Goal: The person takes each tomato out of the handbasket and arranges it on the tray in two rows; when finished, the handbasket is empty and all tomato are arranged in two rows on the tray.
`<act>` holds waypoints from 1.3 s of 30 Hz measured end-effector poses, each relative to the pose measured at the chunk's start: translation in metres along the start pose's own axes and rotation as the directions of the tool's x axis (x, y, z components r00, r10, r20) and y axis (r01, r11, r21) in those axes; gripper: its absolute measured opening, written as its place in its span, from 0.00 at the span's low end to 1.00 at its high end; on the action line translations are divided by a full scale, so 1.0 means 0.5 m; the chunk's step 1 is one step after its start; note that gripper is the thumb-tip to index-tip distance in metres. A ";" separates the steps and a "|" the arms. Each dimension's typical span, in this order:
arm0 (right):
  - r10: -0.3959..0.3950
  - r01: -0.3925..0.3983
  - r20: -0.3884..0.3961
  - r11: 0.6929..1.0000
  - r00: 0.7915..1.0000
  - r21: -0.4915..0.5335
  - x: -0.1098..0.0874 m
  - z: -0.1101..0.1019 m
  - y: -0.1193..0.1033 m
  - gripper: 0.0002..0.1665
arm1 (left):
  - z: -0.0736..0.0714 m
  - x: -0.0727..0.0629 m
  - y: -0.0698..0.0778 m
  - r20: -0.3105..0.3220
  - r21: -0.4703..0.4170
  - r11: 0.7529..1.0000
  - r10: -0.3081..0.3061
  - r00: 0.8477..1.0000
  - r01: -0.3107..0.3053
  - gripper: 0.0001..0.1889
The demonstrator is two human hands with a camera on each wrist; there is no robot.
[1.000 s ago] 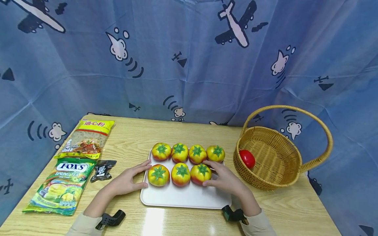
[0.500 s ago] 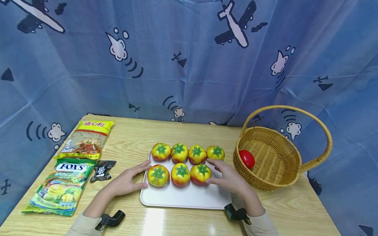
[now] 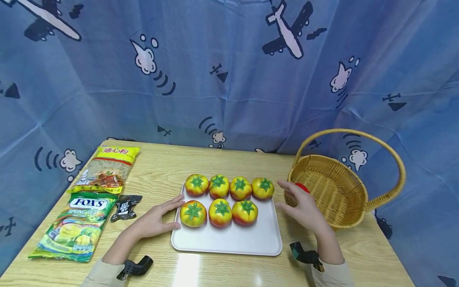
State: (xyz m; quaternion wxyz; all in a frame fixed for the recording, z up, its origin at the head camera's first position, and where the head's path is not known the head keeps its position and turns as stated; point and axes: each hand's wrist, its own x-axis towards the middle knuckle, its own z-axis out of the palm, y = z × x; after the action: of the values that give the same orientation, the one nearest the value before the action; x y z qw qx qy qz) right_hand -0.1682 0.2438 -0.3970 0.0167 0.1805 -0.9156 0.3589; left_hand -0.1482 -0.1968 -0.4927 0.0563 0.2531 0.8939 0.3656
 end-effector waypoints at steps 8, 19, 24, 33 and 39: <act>0.039 -0.038 -0.077 0.999 0.996 0.007 -0.014 -0.063 0.052 0.35 | 0.001 0.000 0.000 -0.003 -0.007 1.000 0.004 1.000 -0.004 0.36; 0.030 -0.031 -0.009 0.994 1.000 -0.100 -0.011 -0.075 0.095 0.26 | 0.001 0.000 -0.001 0.007 -0.002 1.000 -0.008 1.000 0.008 0.36; 0.065 -0.054 0.065 0.985 0.996 -0.161 -0.006 -0.076 0.103 0.25 | 0.000 0.001 -0.002 0.005 0.006 1.000 0.002 1.000 -0.002 0.36; 0.084 -0.061 0.096 0.973 0.992 -0.223 0.002 -0.077 0.114 0.27 | -0.002 0.002 0.001 0.007 0.007 1.000 -0.001 1.000 0.001 0.36; 0.079 -0.060 0.059 0.960 0.995 -0.275 0.014 -0.072 0.124 0.28 | -0.002 0.002 0.004 0.010 -0.001 1.000 -0.010 1.000 0.010 0.36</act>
State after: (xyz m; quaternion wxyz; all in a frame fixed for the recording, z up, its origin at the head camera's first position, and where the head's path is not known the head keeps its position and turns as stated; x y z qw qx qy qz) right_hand -0.1994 0.3075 -0.4096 -0.0031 0.1567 -0.9621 0.2231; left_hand -0.1486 -0.1960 -0.4905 0.0629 0.2505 0.8947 0.3645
